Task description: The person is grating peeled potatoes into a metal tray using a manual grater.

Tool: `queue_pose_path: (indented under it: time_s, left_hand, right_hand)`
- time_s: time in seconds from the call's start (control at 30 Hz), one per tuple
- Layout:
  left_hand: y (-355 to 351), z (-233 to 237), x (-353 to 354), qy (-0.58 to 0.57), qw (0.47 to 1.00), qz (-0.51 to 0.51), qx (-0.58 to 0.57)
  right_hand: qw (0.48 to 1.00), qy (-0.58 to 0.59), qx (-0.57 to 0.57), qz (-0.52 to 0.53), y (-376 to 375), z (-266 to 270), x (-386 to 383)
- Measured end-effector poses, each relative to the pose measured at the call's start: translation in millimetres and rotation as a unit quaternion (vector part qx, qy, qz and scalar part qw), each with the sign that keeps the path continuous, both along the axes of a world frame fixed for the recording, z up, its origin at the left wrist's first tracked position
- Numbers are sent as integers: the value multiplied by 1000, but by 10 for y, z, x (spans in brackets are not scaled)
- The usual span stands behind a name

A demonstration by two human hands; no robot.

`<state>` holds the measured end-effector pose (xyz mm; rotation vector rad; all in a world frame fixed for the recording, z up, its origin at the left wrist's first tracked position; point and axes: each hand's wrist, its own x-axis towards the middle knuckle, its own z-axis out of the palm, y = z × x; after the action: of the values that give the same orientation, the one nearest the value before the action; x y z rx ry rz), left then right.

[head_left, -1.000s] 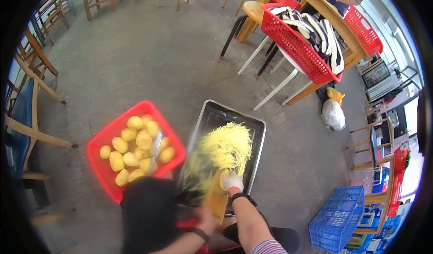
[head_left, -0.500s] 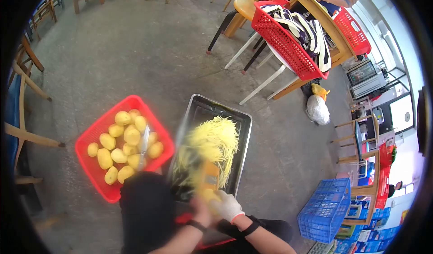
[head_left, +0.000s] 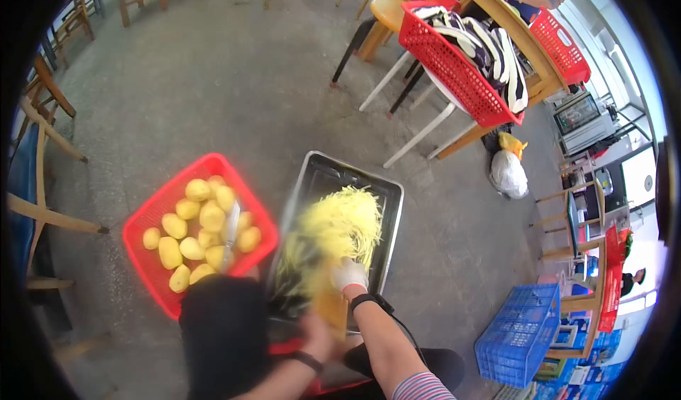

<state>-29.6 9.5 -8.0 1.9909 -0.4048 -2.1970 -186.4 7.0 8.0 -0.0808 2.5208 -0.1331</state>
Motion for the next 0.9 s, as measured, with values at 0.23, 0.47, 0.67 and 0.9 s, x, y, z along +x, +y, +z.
queue_pose_path:
  time_s: [0.23,0.47,0.67,0.9]
  left_hand:
    - [158,-69,104,-56,975,-177,-123]
    - [194,765,207,-37,919,-367,-142]
    - [13,1157,545,65,993,-92,45]
    - [-23,1076,795,94,995,-32,1]
  right_hand:
    - [981,35,-164,-96,432,-496,-123]
    - [794,-68,-516,-313,695,1541,232]
    - [734,-59,-614,-283,990,2220,469]
    - [672,-118,-663,-308,785,2109,514]
